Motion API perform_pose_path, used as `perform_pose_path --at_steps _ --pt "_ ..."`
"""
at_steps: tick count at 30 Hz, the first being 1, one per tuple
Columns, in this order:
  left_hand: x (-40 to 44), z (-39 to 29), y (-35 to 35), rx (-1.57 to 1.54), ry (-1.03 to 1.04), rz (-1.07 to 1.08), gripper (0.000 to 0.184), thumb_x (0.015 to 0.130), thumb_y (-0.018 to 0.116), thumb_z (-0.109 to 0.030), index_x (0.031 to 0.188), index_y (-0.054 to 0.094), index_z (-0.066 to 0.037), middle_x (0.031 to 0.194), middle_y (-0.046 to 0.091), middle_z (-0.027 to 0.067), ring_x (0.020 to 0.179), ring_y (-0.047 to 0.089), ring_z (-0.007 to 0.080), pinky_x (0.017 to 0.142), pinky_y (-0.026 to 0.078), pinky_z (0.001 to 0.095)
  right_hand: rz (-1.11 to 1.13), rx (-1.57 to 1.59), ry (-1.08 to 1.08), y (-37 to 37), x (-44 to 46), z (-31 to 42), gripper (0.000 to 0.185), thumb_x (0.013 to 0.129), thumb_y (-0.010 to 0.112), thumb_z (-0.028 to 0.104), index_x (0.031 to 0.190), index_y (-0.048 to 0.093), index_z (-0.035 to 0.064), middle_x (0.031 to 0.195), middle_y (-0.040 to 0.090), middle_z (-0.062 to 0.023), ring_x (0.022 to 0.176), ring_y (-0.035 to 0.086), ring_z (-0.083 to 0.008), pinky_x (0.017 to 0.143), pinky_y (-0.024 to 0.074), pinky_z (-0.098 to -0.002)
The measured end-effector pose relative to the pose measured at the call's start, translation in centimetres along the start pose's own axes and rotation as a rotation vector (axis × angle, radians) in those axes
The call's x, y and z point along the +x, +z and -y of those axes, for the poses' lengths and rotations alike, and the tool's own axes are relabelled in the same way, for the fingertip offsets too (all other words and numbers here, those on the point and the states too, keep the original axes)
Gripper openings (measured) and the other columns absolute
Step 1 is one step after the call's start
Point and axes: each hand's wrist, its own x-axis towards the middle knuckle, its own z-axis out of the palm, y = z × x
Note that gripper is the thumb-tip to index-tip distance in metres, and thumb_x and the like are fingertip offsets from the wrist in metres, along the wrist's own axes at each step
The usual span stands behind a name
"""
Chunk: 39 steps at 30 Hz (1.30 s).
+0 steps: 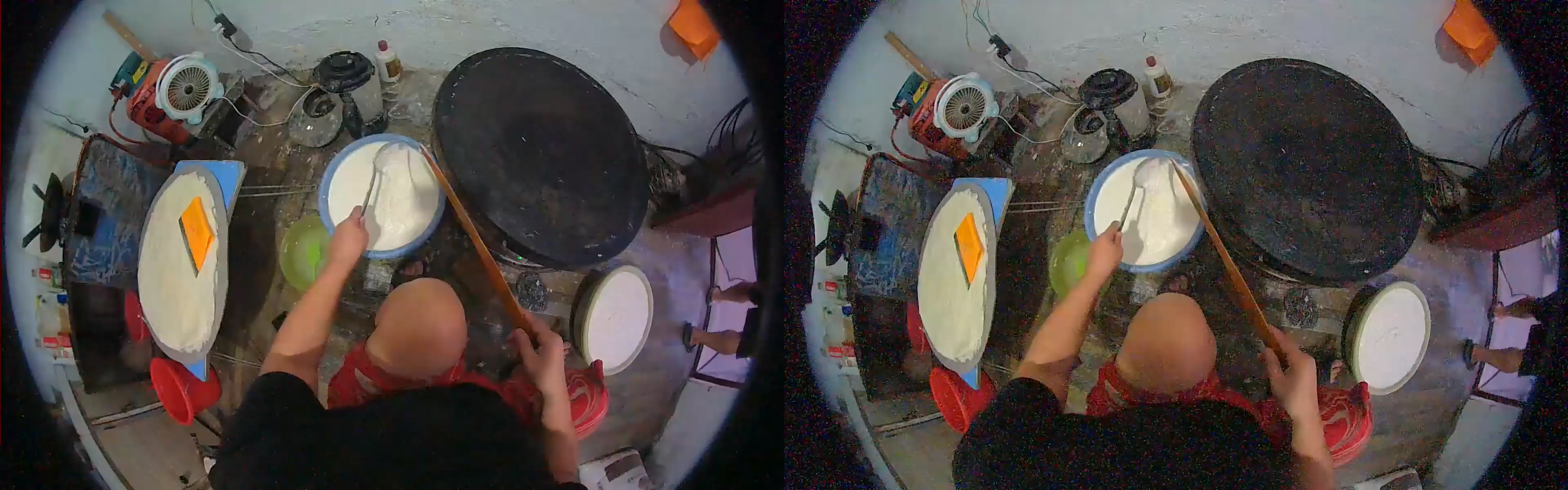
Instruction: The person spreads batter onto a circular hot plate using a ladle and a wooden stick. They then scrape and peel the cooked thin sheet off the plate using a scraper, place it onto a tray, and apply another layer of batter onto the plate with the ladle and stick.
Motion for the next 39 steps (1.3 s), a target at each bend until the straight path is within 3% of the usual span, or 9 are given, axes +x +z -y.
perform_pose_path --at_steps 11,13,15,20,23,25,26,31,39 --pt "-4.0 6.4 -0.1 0.141 -0.088 0.114 0.024 0.081 0.043 -0.018 0.095 0.054 -0.002 0.086 0.058 0.0240 0.081 0.056 0.0400 0.070 0.044 0.0465 0.035 0.028 0.012 0.0 0.1 -0.7 0.034 0.080 0.056 0.005 0.114 0.051 0.0034 0.083 0.063 -0.0113 0.069 0.058 -0.0120 0.066 0.0449 -0.0255" --pt "-2.7 8.3 4.0 0.199 0.070 0.019 0.017 0.081 0.045 -0.016 0.091 0.050 -0.005 0.070 0.057 0.0200 0.060 0.057 0.0347 0.051 0.045 0.0423 0.018 0.009 0.007 0.0 0.2 -0.6 0.035 0.080 0.056 0.005 0.114 0.051 0.0031 0.083 0.063 -0.0110 0.070 0.059 -0.0121 0.066 0.0449 -0.0254" --pt "-2.1 5.6 1.9 -1.298 -0.775 0.751 0.009 0.081 0.045 -0.016 0.086 0.045 -0.009 0.057 0.048 0.0098 0.040 0.043 0.0189 0.034 0.034 0.0300 -0.026 -0.071 -0.106 0.0 0.5 -1.0 0.034 0.080 0.055 0.004 0.114 0.051 0.0021 0.083 0.063 -0.0115 0.072 0.060 -0.0121 0.064 0.0453 -0.0251" --pt "-4.3 1.0 -6.2 -1.364 -0.610 0.606 0.011 0.083 0.043 -0.017 0.093 0.045 -0.012 0.052 0.035 0.0001 0.038 0.030 0.0087 0.032 0.023 0.0202 0.018 0.103 0.052 -0.2 0.1 -0.1 0.033 0.081 0.054 0.003 0.113 0.051 0.0014 0.081 0.063 -0.0103 0.072 0.060 -0.0117 0.065 0.0455 -0.0247" --pt "-5.5 2.0 -5.2 -0.897 -0.314 0.172 0.027 0.084 0.043 -0.018 0.110 0.046 -0.015 0.054 0.047 0.0071 0.040 0.043 0.0194 0.034 0.034 0.0297 -0.006 0.074 -0.003 0.0 0.1 -1.5 0.034 0.082 0.052 0.003 0.116 0.049 0.0021 0.076 0.061 -0.0052 0.063 0.054 -0.0083 0.058 0.0426 -0.0218" --pt "-5.9 3.0 -3.5 0.348 0.161 0.054 0.037 0.084 0.043 -0.019 0.120 0.043 -0.016 0.068 0.058 0.0176 0.057 0.057 0.0336 0.048 0.044 0.0428 -0.023 0.047 -0.045 -0.2 0.2 -1.5 0.036 0.083 0.050 0.003 0.119 0.048 0.0028 0.072 0.058 -0.0006 0.054 0.048 -0.0051 0.050 0.0396 -0.0189" --pt "-5.7 2.6 -3.6 0.355 0.106 0.181 0.034 0.083 0.043 -0.019 0.116 0.046 -0.014 0.081 0.058 0.0243 0.074 0.057 0.0401 0.064 0.045 0.0490 -0.025 0.041 -0.032 -0.2 0.2 -1.1 0.034 0.081 0.052 0.002 0.116 0.050 0.0023 0.076 0.061 -0.0058 0.063 0.054 -0.0087 0.058 0.0426 -0.0219" --pt "-3.6 0.6 -2.3 0.149 0.028 -0.080 0.032 0.082 0.040 -0.017 0.114 0.046 -0.013 0.076 0.058 0.0228 0.073 0.057 0.0398 0.065 0.044 0.0488 -0.004 -0.008 -0.026 0.1 0.1 -0.3 0.033 0.080 0.053 0.001 0.113 0.051 0.0023 0.083 0.063 -0.0118 0.072 0.060 -0.0126 0.065 0.0455 -0.0248" --pt "-5.8 4.5 -5.0 0.201 -0.048 0.151 0.028 0.083 0.042 -0.016 0.108 0.051 -0.010 0.085 0.057 0.0234 0.076 0.057 0.0372 0.065 0.045 0.0467 0.042 0.051 0.091 -0.1 0.0 -0.4 0.033 0.081 0.054 0.005 0.113 0.051 0.0031 0.078 0.063 -0.0108 0.067 0.059 -0.0125 0.061 0.0450 -0.0250"
